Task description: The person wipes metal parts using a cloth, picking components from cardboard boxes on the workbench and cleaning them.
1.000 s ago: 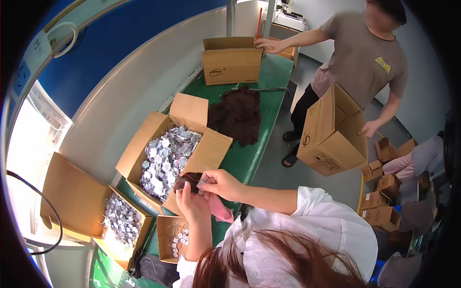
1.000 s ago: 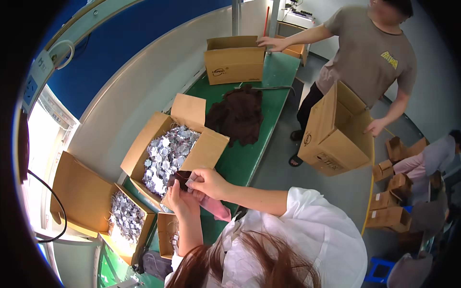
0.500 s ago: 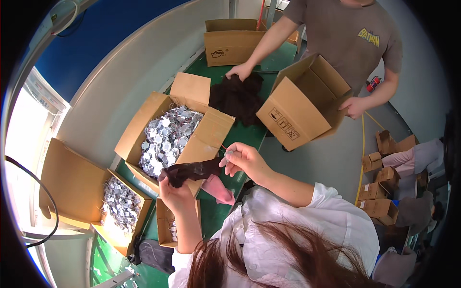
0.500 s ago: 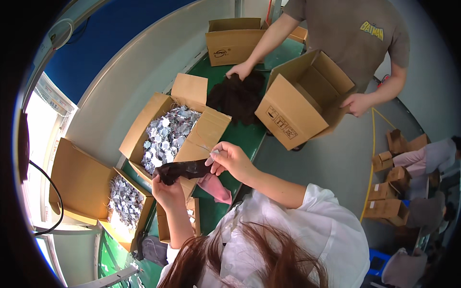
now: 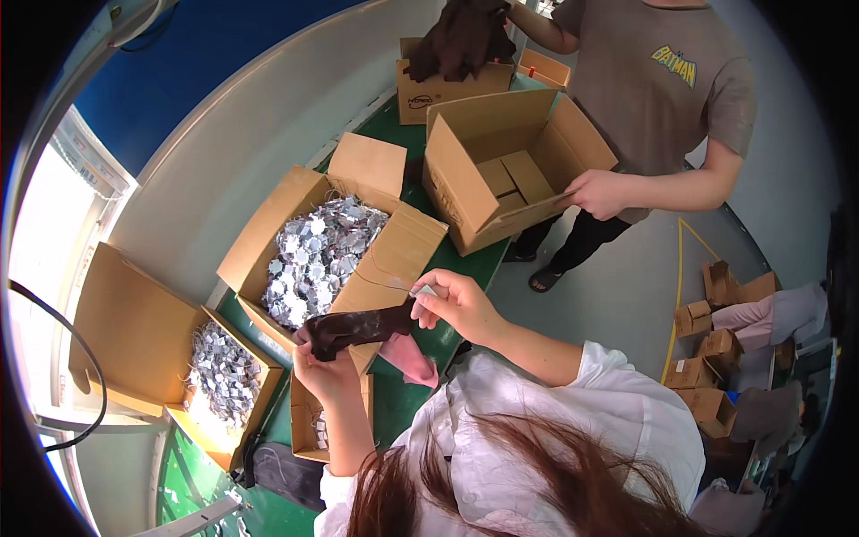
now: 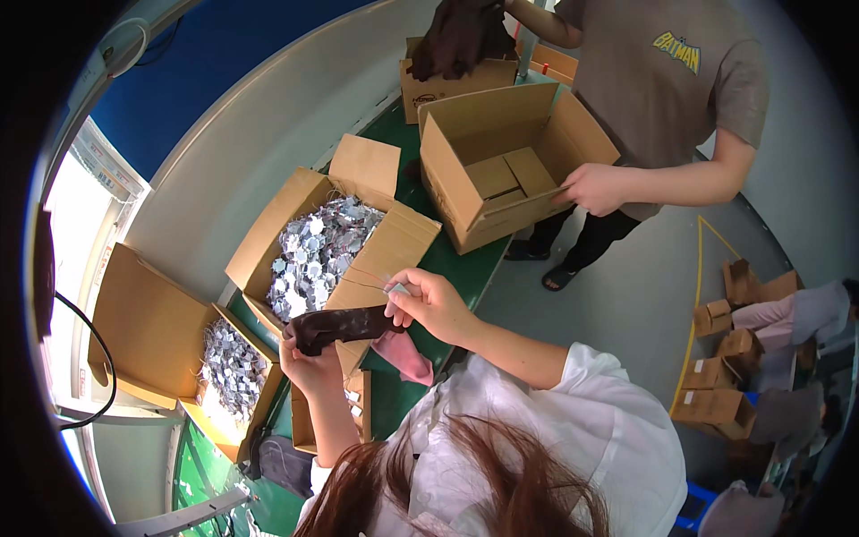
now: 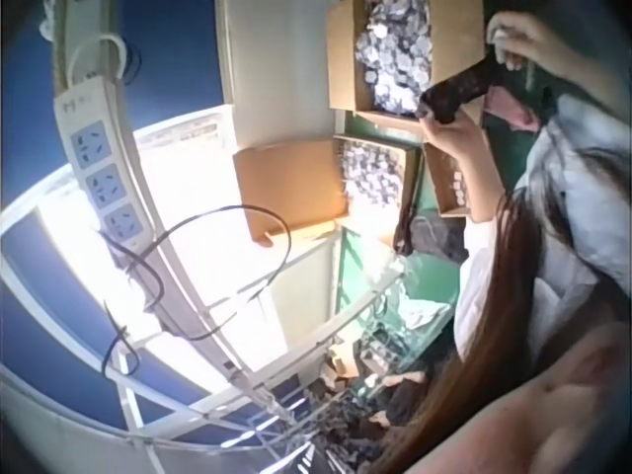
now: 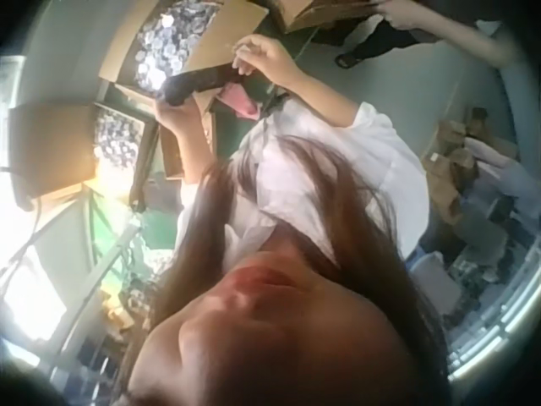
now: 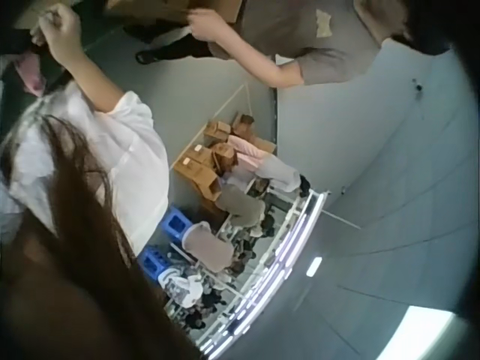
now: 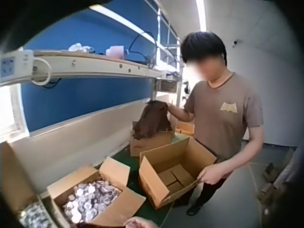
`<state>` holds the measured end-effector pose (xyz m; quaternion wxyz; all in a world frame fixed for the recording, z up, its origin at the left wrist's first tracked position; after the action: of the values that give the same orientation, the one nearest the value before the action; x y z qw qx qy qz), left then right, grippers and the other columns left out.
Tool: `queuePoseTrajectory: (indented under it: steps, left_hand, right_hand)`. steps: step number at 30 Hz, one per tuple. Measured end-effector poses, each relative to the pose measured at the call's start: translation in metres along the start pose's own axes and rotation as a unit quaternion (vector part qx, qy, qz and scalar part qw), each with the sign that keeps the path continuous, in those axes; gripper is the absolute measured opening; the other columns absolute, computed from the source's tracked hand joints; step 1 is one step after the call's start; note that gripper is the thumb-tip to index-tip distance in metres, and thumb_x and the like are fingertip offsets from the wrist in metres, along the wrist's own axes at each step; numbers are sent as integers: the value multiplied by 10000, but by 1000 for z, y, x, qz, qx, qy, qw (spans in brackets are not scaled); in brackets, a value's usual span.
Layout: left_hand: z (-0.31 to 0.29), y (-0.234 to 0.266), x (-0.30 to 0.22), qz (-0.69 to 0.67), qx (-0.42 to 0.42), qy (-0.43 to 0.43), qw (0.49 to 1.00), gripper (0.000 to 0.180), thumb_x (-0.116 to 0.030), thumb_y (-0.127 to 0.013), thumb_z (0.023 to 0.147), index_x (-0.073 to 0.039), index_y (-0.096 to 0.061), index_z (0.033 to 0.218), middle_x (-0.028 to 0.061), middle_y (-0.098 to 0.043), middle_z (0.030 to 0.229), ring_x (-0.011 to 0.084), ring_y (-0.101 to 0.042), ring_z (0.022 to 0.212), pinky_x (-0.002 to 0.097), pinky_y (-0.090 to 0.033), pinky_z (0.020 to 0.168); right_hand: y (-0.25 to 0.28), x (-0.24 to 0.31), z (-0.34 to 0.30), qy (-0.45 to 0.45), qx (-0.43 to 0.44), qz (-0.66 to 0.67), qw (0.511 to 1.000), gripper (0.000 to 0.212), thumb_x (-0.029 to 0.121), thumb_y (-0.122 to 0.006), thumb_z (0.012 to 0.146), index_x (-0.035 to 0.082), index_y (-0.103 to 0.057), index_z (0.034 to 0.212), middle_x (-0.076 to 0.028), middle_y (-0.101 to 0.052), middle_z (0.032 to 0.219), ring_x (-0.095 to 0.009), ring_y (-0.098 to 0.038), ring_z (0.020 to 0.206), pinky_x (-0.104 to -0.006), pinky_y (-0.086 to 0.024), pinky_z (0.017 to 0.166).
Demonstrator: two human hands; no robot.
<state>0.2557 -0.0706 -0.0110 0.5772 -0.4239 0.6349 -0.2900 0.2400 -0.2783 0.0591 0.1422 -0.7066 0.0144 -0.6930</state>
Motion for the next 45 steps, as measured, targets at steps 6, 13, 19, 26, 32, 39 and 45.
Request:
queuePoseTrajectory:
  steps: [6,13,19,26,32,39,45]
  left_hand:
    - [-4,1,2,-4,-37,8,999,198,-164,-438,698,-74,-490,866,110,-551,913,269,-529,900,432,-411,819]
    - [-4,-2,5,-19,-9,3,1000,212,-144,-441,705,-44,-505,880,112,-559,919,253,-532,902,387,-413,832]
    - [-5,-2,4,-18,1,11,1000,196,-140,-440,702,-45,-499,863,117,-554,917,252,-528,903,389,-412,833]
    - [-6,2,-4,-26,-19,7,999,222,-131,-428,682,-39,-505,868,129,-555,928,265,-536,905,395,-421,826]
    - [-8,7,3,0,-15,23,1000,267,-144,-428,674,-30,-510,901,130,-556,930,269,-538,912,398,-436,803]
    - [-5,20,9,-6,-91,-2,996,316,-148,-429,680,-25,-516,958,131,-561,953,269,-542,912,393,-432,819]
    - [0,18,12,-22,-110,-49,992,304,-154,-433,689,-32,-524,953,119,-569,952,260,-549,904,382,-443,802]
  right_hand:
    - [-10,-8,3,-19,26,6,999,144,118,-466,867,-6,-483,939,-72,-581,738,-103,-539,619,-221,-443,563]
    - [-9,-12,1,-24,23,-12,999,130,108,-464,866,-4,-483,929,-77,-584,730,-102,-535,605,-217,-440,554]
    - [-10,-7,2,-19,22,-11,1000,122,109,-460,868,6,-486,928,-83,-584,754,-107,-542,614,-219,-445,556]
    - [31,14,15,83,-71,-43,993,137,144,-392,898,13,-427,914,-90,-561,823,-115,-545,618,-225,-457,541]
    - [147,83,58,217,-281,-390,850,299,272,-383,897,12,-411,752,-72,-472,550,-164,-477,478,-266,-413,494]
    - [204,64,142,87,-99,-715,686,369,240,-677,678,7,-433,829,-180,-556,738,-356,-549,751,-409,-434,653]
    - [258,164,167,71,-237,-656,714,355,191,-673,655,3,-452,859,-207,-577,833,-362,-557,812,-396,-447,671]
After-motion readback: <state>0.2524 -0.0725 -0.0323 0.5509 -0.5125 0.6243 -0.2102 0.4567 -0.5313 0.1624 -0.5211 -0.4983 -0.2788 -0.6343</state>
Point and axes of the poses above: each hand's wrist, its own z-axis towards the middle knuckle, its own y-axis out of the back of the hand, x = y × z, the point moved 10 cm from there along z, towards the middle knuckle
